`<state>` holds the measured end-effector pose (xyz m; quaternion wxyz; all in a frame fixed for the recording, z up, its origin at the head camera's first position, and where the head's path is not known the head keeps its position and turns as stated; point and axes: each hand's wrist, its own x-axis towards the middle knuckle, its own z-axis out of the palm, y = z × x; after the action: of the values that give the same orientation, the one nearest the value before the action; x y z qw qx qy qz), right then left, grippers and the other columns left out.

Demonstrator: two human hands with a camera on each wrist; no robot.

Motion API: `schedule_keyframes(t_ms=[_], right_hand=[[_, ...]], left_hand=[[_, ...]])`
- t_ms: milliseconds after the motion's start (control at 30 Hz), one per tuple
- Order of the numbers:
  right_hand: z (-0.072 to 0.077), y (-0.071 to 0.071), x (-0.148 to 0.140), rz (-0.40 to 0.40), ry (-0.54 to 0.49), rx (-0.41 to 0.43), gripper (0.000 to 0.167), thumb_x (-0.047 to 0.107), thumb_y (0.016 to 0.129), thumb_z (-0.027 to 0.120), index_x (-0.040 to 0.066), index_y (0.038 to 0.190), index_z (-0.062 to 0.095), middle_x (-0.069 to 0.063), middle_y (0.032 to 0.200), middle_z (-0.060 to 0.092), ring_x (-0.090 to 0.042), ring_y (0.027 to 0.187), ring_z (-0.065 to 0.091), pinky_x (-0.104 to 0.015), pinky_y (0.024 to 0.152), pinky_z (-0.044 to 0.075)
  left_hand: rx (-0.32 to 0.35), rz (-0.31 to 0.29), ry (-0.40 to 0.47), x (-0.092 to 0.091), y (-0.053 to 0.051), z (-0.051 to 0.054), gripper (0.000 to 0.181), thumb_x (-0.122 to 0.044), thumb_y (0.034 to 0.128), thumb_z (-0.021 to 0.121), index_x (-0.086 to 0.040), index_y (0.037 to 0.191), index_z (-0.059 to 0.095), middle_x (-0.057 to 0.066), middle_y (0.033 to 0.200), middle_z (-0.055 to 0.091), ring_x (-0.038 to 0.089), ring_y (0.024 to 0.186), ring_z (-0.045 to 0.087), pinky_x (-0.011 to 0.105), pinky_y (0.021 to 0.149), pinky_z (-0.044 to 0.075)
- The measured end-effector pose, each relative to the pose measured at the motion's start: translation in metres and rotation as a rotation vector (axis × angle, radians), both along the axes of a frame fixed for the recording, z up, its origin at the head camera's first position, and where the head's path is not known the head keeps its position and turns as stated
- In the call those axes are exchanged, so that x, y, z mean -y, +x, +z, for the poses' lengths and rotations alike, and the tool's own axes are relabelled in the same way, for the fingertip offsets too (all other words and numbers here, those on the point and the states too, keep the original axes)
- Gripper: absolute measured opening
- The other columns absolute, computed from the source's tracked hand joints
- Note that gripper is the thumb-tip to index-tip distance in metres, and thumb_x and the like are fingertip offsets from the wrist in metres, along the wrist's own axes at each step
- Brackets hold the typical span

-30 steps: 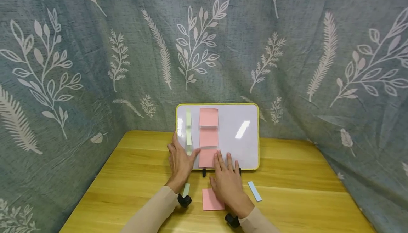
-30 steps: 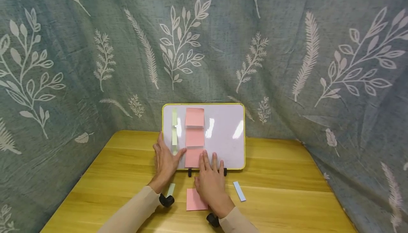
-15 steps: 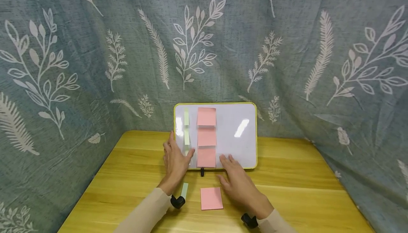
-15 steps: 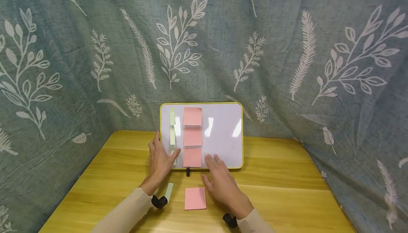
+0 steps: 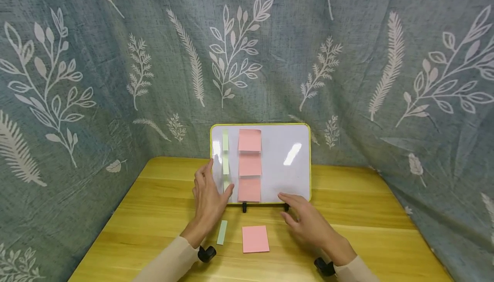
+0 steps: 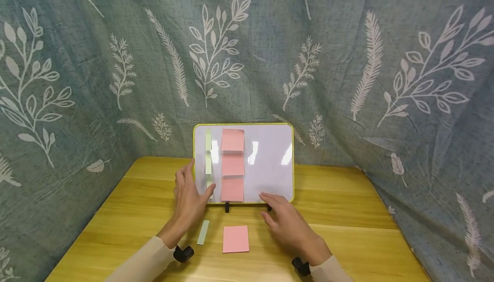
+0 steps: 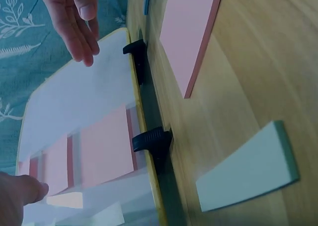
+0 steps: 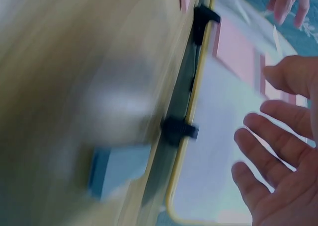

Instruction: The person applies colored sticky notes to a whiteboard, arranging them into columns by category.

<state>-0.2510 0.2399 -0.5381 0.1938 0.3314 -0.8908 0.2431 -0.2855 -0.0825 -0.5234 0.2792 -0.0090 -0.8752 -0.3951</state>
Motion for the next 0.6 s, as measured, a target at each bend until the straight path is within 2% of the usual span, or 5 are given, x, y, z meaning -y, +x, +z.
schedule_keyframes(t_ms=[100, 267, 367, 500, 600], right_hand=[[0.001, 0.001, -0.012, 0.023, -0.005, 0.018, 0.056, 0.003, 0.102, 0.088, -0.002, 0.155, 0.071, -0.021, 0.154, 0.076, -0.041, 0.140, 0.075, -0.057, 0.111, 0.066], [0.002, -0.003, -0.033, 0.049, -0.016, 0.147, 0.053, 0.004, 0.106, 0.085, 0.001, 0.157, 0.071, -0.020, 0.159, 0.073, -0.042, 0.144, 0.073, -0.056, 0.110, 0.067], [0.001, -0.005, -0.046, 0.044, 0.008, 0.188, 0.051, 0.006, 0.106, 0.085, 0.003, 0.156, 0.072, -0.018, 0.159, 0.073, -0.042, 0.143, 0.073, -0.059, 0.110, 0.066], [0.001, -0.006, -0.063, 0.052, 0.080, 0.216, 0.051, 0.013, 0.105, 0.088, 0.006, 0.153, 0.075, -0.013, 0.157, 0.076, -0.042, 0.142, 0.074, -0.063, 0.111, 0.064], [0.001, -0.007, -0.074, 0.080, 0.131, 0.261, 0.050, 0.018, 0.105, 0.089, 0.006, 0.152, 0.076, -0.013, 0.156, 0.077, -0.043, 0.142, 0.073, -0.063, 0.112, 0.064]], left_hand=[[-0.035, -0.032, -0.028, -0.002, 0.008, 0.001, 0.098, -0.027, 0.0966, 0.098, -0.015, 0.178, 0.044, 0.023, 0.169, 0.046, 0.046, 0.143, 0.058, 0.066, 0.112, 0.048], [-0.135, -0.115, -0.076, -0.009, 0.018, 0.003, 0.086, -0.024, 0.0966, 0.098, -0.013, 0.170, 0.055, 0.022, 0.166, 0.052, 0.046, 0.145, 0.058, 0.066, 0.114, 0.047], [-0.189, -0.163, -0.118, -0.015, 0.023, 0.005, 0.079, -0.024, 0.0969, 0.098, -0.014, 0.166, 0.061, 0.019, 0.161, 0.057, 0.044, 0.143, 0.059, 0.063, 0.110, 0.049], [-0.223, -0.229, -0.164, -0.023, 0.031, 0.005, 0.070, -0.025, 0.0974, 0.097, -0.017, 0.160, 0.067, 0.013, 0.153, 0.064, 0.038, 0.138, 0.063, 0.056, 0.104, 0.052], [-0.224, -0.287, -0.184, -0.029, 0.036, 0.004, 0.064, -0.025, 0.0977, 0.097, -0.017, 0.155, 0.070, 0.010, 0.151, 0.066, 0.035, 0.137, 0.065, 0.055, 0.104, 0.054]])
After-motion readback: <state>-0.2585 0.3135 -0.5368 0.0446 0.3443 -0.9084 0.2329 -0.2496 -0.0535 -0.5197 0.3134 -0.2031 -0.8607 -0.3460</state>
